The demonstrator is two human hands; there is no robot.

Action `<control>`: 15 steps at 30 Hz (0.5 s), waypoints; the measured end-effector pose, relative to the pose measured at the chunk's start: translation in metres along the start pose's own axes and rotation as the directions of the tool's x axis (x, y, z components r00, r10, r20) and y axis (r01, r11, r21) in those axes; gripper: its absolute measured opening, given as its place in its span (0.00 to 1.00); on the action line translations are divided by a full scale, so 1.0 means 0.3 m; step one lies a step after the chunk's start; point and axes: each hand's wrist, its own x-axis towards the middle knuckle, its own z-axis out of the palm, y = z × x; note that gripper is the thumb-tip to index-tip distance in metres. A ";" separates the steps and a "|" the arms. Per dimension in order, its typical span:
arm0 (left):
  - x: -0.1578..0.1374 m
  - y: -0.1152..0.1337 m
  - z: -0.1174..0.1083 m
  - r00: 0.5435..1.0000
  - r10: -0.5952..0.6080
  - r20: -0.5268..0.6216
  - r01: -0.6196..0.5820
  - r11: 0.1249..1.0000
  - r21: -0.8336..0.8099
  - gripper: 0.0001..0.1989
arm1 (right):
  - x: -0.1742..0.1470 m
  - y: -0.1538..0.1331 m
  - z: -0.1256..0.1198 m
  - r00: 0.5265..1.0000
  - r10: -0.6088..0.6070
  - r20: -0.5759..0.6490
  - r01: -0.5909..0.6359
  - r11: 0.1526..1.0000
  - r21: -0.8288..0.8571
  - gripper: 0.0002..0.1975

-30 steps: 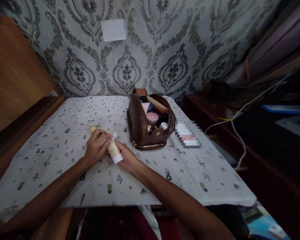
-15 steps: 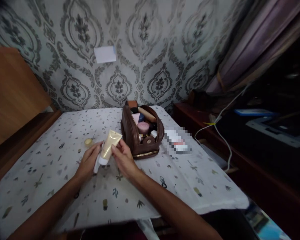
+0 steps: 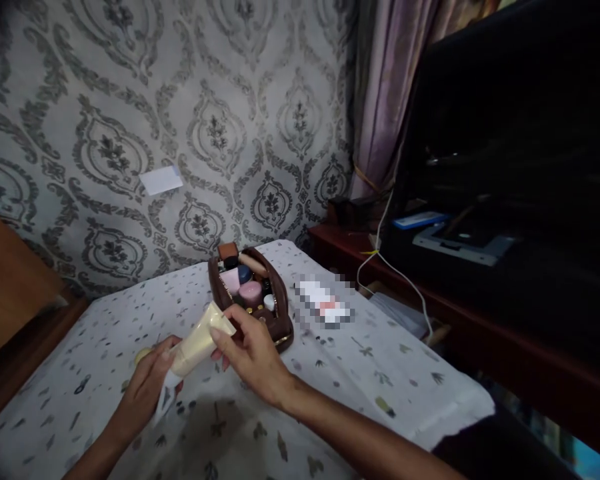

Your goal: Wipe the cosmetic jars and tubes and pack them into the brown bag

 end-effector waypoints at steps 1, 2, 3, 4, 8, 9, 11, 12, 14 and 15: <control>0.021 0.032 0.015 0.998 0.064 -0.018 -0.064 0.997 0.039 0.22 | 0.001 -0.019 -0.020 1.000 0.001 -0.008 -0.001 1.000 0.014 0.15; 0.045 0.062 0.030 0.993 0.112 -0.044 -0.109 0.991 0.072 0.22 | 0.003 -0.037 -0.040 1.000 -0.009 -0.022 0.009 1.000 0.023 0.15; 0.073 0.089 0.044 0.986 0.150 -0.068 -0.142 0.985 0.099 0.23 | 0.006 -0.057 -0.062 0.998 -0.030 -0.047 0.031 0.999 0.025 0.15; 0.108 0.112 0.055 0.980 0.180 -0.086 -0.169 0.978 0.125 0.24 | 0.010 -0.076 -0.086 0.996 -0.057 -0.075 0.059 0.998 0.020 0.15; 0.334 0.176 0.042 0.948 0.313 -0.063 -0.281 0.910 0.305 0.22 | 0.053 -0.144 -0.203 0.954 -0.196 -0.228 0.191 0.981 -0.043 0.15; 0.412 0.188 0.029 0.933 0.358 -0.042 -0.315 0.867 0.385 0.21 | 0.070 -0.157 -0.234 0.939 -0.221 -0.262 0.212 0.975 -0.062 0.15; 0.578 0.205 0.008 0.916 0.399 0.030 -0.351 0.766 0.538 0.15 | 0.109 -0.173 -0.290 0.909 -0.266 -0.320 0.248 0.964 -0.094 0.16; 0.660 0.211 0.004 0.928 0.364 0.078 -0.334 0.721 0.607 0.11 | 0.128 -0.177 -0.313 0.896 -0.285 -0.342 0.264 0.959 -0.106 0.16; 0.806 0.215 0.012 0.956 0.190 0.222 -0.292 0.607 0.739 0.14 | 0.165 -0.179 -0.350 0.873 -0.315 -0.372 0.290 0.949 -0.123 0.17; 0.867 0.212 0.023 0.949 0.146 0.279 -0.310 0.590 0.746 0.15 | 0.180 -0.177 -0.363 0.866 -0.326 -0.380 0.299 0.945 -0.130 0.17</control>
